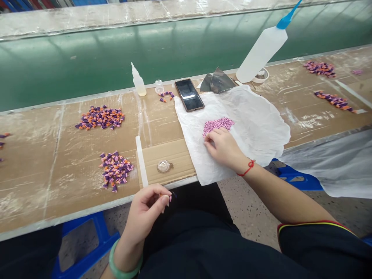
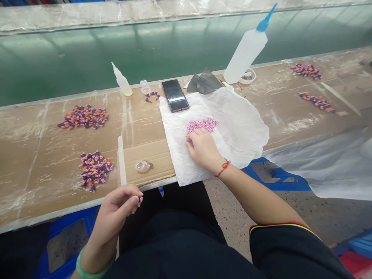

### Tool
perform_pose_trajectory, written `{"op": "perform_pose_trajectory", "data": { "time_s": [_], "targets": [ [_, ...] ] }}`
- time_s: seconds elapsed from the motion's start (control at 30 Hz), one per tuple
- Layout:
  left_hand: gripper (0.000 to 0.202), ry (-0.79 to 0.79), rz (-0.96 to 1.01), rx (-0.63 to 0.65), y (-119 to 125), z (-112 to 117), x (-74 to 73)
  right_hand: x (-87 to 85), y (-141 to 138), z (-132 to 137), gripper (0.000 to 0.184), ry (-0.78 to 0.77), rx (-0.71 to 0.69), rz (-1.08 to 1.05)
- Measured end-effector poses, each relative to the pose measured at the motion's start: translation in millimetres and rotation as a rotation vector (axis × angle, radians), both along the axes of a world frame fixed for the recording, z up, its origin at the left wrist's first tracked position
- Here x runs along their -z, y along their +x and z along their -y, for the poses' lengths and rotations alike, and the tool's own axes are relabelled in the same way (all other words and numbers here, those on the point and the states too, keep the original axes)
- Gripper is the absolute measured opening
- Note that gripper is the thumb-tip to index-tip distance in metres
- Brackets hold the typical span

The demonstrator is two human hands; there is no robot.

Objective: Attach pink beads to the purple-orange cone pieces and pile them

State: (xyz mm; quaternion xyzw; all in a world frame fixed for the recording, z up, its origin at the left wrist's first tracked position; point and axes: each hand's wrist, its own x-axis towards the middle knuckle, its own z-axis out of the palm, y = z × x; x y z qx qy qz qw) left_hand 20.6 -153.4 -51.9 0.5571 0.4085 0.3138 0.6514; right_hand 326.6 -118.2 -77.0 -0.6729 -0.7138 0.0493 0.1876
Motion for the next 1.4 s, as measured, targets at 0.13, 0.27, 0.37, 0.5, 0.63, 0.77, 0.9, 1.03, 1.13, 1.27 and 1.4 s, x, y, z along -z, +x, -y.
{"op": "perform_pose_trajectory", "data": {
  "time_s": [0.13,0.27,0.37,0.5,0.63,0.77,0.9,1.03,1.13,1.27,1.4],
  "targets": [
    [0.021,0.019,0.025,-0.028,1.0,-0.2,2.4,2.7,-1.5,-3.0,0.013,-0.017,-0.014,0.019],
    [0.019,0.01,0.014,-0.009,4.5,-0.7,-1.1,4.5,-1.7,-3.3,0.013,-0.026,-0.036,0.02],
    [0.017,0.032,0.002,0.006,11.4,-1.9,-7.4,-0.8,-3.5,2.0,0.015,-0.028,-0.081,-0.023],
    [0.017,0.154,-0.051,0.016,31.7,-8.6,-19.1,-23.5,-13.8,16.4,0.017,-0.049,-0.233,-0.167],
    [0.016,0.296,-0.096,0.025,56.1,-18.6,-27.2,-53.9,-29.6,30.6,0.016,-0.057,-0.438,-0.354],
    [0.014,0.329,-0.109,0.036,68.2,-21.3,-27.8,-70.1,-41.0,39.4,0.017,-0.04,-0.526,-0.323],
    [0.013,0.339,-0.109,0.046,69.8,-18.6,-26.5,-70.7,-46.2,43.8,0.019,-0.029,-0.541,-0.283],
    [0.015,0.334,-0.1,0.064,69.3,-16.5,-25.8,-69.4,-49.3,46.4,0.02,-0.014,-0.552,-0.259],
    [0.015,0.336,-0.104,0.062,69.2,-15.2,-25.1,-69.1,-51.5,47.7,0.02,0.012,-0.562,-0.222],
    [0.014,0.341,-0.095,0.025,69.2,-14.3,-23.2,-67.4,-56.9,48.6,0.02,0.067,-0.545,-0.246],
    [0.013,0.293,-0.018,-0.05,67.4,-14.3,-23.3,-70.9,-65.6,50.2,0.016,0.005,-0.446,-0.434]
  ]
}}
